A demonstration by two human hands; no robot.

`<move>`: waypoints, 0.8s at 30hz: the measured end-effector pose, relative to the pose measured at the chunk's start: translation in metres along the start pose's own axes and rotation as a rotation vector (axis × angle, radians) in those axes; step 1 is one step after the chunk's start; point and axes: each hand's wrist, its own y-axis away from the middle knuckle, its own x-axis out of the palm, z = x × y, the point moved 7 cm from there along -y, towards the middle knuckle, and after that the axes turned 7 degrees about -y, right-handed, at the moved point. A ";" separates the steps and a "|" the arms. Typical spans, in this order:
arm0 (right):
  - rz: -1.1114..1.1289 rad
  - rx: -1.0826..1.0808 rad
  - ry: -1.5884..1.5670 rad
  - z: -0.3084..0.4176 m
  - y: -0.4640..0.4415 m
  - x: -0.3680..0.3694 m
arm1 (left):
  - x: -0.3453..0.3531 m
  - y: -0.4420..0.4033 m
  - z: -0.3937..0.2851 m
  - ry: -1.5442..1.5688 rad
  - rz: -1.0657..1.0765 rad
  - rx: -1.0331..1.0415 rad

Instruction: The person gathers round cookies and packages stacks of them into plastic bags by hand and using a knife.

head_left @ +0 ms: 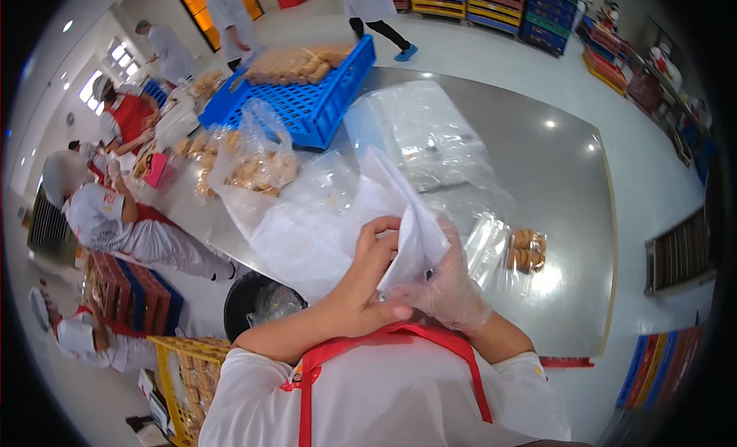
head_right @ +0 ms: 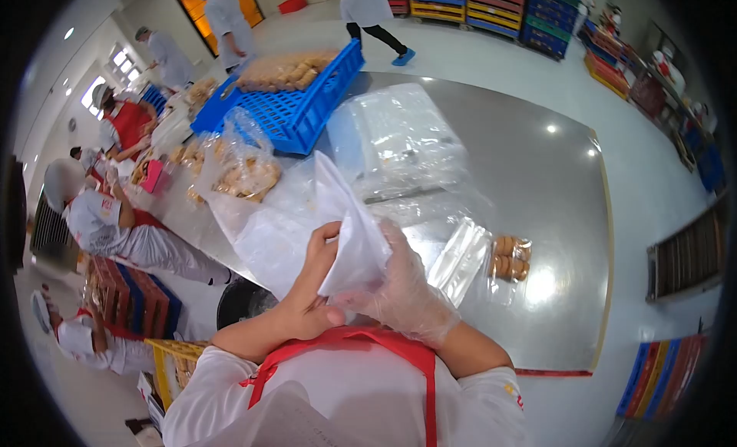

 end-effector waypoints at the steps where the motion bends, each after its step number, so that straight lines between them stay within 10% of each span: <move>1: -0.025 0.013 0.023 0.004 0.001 -0.002 | 0.002 -0.002 -0.002 -0.098 0.004 0.058; 8: -0.074 -0.062 0.144 -0.003 0.006 0.006 | 0.004 0.008 0.012 0.355 -0.128 -0.080; 14: -0.497 0.086 -0.208 -0.015 0.013 -0.028 | -0.029 0.010 0.014 -0.412 -0.315 -0.125; 24: -0.738 0.300 -0.690 -0.030 0.043 -0.075 | 0.002 -0.004 0.100 0.612 -0.059 -0.333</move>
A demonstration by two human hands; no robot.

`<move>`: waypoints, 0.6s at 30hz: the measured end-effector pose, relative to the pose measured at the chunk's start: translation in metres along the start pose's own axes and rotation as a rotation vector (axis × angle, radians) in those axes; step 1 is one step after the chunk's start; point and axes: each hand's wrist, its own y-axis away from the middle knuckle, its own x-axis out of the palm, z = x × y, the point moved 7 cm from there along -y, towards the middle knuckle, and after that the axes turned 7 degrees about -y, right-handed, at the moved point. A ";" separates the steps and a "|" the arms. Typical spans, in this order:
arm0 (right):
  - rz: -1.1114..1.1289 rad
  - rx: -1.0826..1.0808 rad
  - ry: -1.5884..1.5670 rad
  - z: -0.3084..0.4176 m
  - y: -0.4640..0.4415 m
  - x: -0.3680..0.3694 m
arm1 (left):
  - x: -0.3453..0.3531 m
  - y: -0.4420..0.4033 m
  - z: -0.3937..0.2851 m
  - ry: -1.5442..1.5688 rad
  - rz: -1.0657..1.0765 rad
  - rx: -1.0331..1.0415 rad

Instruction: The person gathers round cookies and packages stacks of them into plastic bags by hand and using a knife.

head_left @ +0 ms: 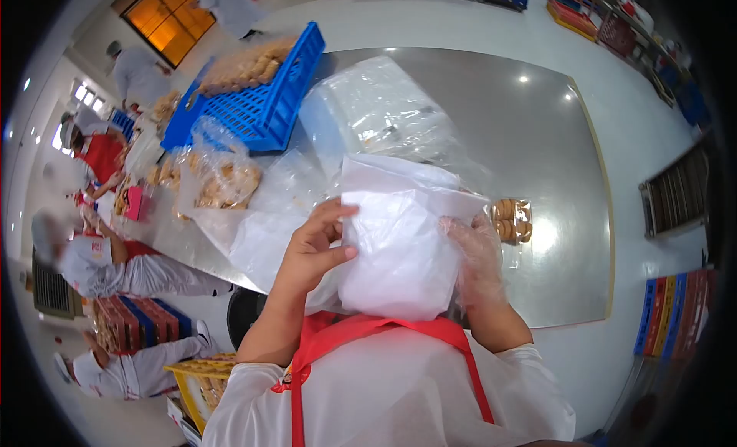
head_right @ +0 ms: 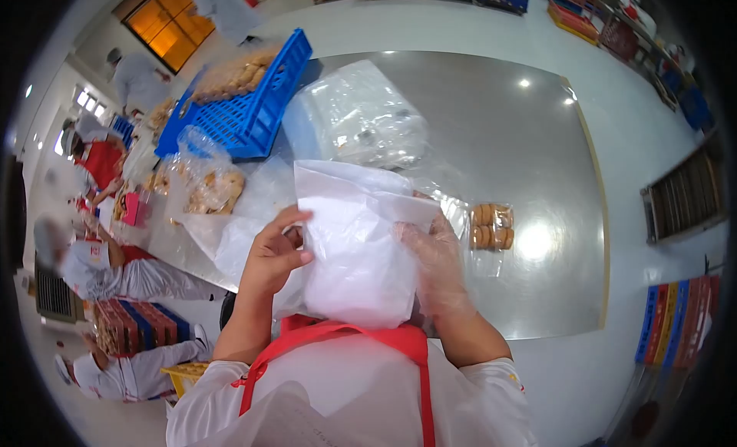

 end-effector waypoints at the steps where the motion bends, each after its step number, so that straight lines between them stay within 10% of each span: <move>1: 0.005 0.014 -0.031 0.000 -0.002 -0.008 | 0.007 -0.007 0.001 0.050 0.108 0.019; 7: -0.007 0.150 0.019 -0.019 -0.006 -0.061 | 0.041 -0.068 -0.007 -0.100 0.083 0.003; 13: -0.246 -0.249 0.211 0.079 -0.016 -0.082 | 0.057 -0.177 -0.007 -0.230 0.033 0.096; 18: -0.363 -0.401 0.519 0.167 -0.068 -0.125 | 0.075 -0.282 0.021 -1.124 0.324 0.508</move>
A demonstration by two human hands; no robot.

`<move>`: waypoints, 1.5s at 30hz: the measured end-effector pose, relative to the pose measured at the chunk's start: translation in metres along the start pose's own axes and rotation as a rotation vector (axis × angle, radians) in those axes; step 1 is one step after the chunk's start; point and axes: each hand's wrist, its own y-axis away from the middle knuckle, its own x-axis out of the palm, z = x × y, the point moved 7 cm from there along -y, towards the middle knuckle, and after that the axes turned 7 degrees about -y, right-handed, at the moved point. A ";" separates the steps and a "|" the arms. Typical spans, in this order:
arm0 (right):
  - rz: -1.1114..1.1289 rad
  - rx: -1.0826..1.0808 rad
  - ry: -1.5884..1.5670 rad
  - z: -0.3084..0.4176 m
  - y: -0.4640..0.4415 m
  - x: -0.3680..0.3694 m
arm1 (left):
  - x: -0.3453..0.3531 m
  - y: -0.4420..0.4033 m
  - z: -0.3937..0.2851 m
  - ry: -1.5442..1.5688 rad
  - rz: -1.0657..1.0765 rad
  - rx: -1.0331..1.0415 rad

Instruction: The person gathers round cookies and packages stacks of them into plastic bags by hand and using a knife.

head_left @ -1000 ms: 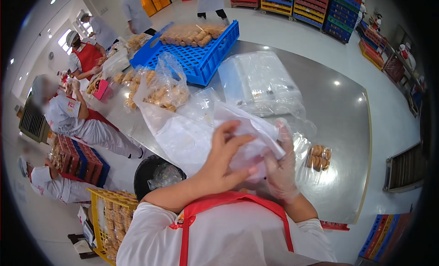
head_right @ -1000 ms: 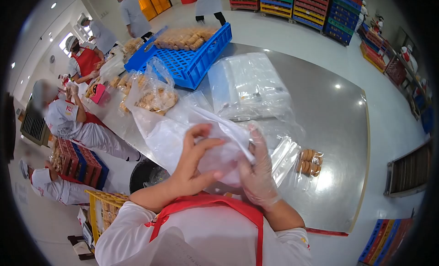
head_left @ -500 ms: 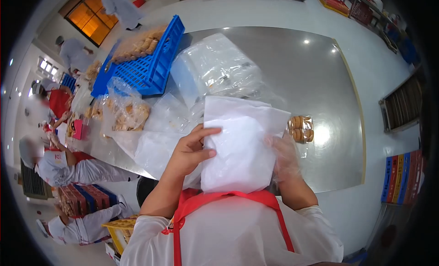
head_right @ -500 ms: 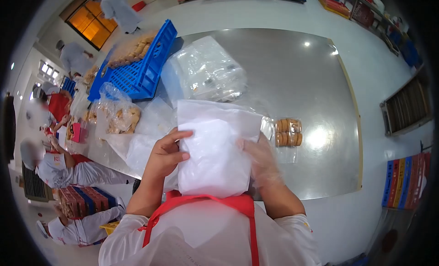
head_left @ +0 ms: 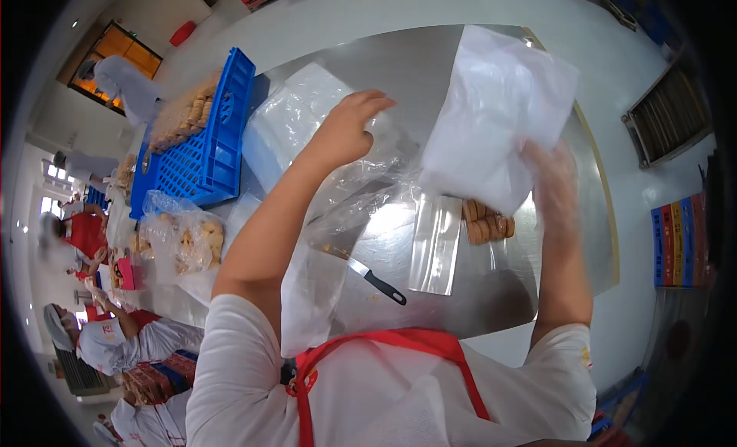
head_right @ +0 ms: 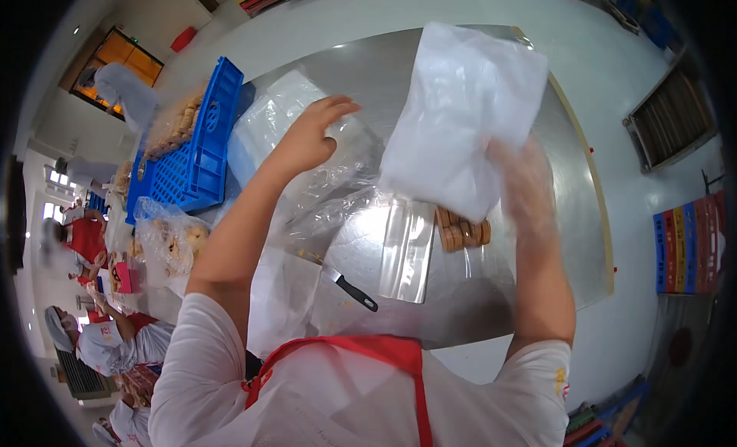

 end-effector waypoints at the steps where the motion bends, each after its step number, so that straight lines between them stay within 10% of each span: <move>1: 0.000 0.016 0.038 -0.005 -0.021 -0.005 | 0.020 -0.006 0.004 -0.179 0.037 0.135; 7: 0.026 0.170 0.374 -0.038 -0.108 0.002 | 0.068 -0.028 0.011 -0.158 0.217 0.075; 16: 0.413 0.092 0.784 -0.114 -0.149 0.065 | 0.003 -0.023 0.044 0.131 -0.271 -0.108; 23: 0.604 0.410 0.826 -0.184 -0.130 0.147 | 0.011 -0.013 0.028 0.067 -0.117 -0.105; 27: 0.341 -0.191 0.930 -0.105 -0.112 0.116 | -0.017 0.014 -0.005 -0.064 -0.177 -0.035; 37: 0.002 0.052 0.847 -0.044 0.026 -0.058 | -0.093 0.228 -0.037 -0.097 -0.342 -0.415; 45: -0.022 -0.421 1.034 -0.082 0.146 -0.036 | -0.081 0.329 -0.065 0.076 -0.527 -0.666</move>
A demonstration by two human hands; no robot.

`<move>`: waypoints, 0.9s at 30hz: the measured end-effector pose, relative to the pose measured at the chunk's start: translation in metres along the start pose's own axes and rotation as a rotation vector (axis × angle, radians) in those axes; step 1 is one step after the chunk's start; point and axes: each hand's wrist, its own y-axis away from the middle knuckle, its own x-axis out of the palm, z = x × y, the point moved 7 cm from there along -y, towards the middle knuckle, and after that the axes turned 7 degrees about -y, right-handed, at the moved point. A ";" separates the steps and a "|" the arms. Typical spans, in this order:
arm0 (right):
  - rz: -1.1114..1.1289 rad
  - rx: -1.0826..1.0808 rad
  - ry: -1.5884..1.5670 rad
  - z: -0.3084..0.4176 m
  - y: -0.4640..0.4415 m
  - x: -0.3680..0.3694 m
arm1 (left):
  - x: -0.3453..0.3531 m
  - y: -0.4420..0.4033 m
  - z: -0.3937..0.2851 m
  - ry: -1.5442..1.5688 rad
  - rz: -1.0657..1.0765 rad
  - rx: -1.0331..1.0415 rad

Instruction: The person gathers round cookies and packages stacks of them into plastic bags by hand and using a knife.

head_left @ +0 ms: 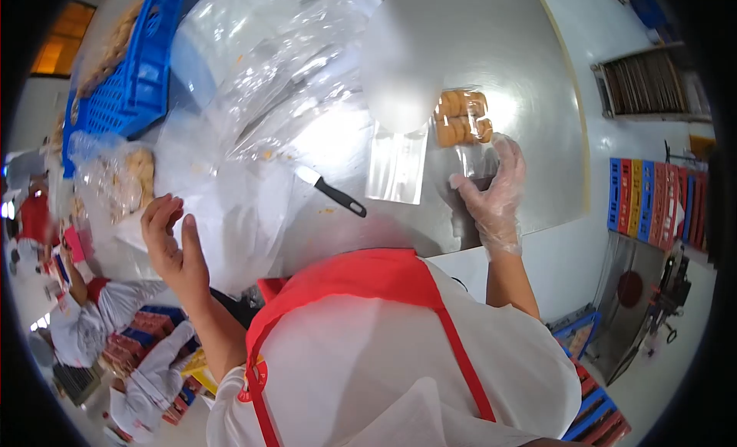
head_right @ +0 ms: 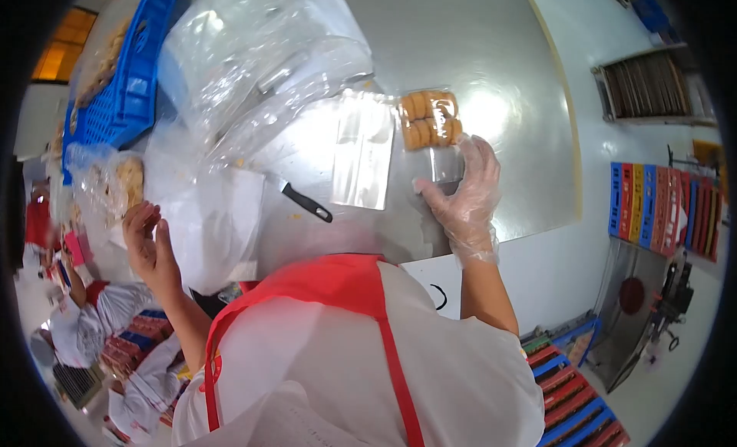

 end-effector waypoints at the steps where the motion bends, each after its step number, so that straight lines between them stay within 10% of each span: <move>1: 0.040 0.012 0.012 0.000 0.005 0.006 | -0.002 0.005 0.000 0.002 0.001 -0.011; 16: -0.111 -0.315 0.068 0.027 -0.039 -0.021 | -0.016 0.117 -0.049 0.138 0.134 -0.131; 21: 0.307 -0.267 -0.137 0.112 -0.029 -0.064 | -0.007 0.157 -0.041 0.301 0.136 -0.159; 27: 0.776 -0.796 -0.557 0.243 0.049 -0.036 | 0.012 0.178 -0.034 0.703 0.362 -0.231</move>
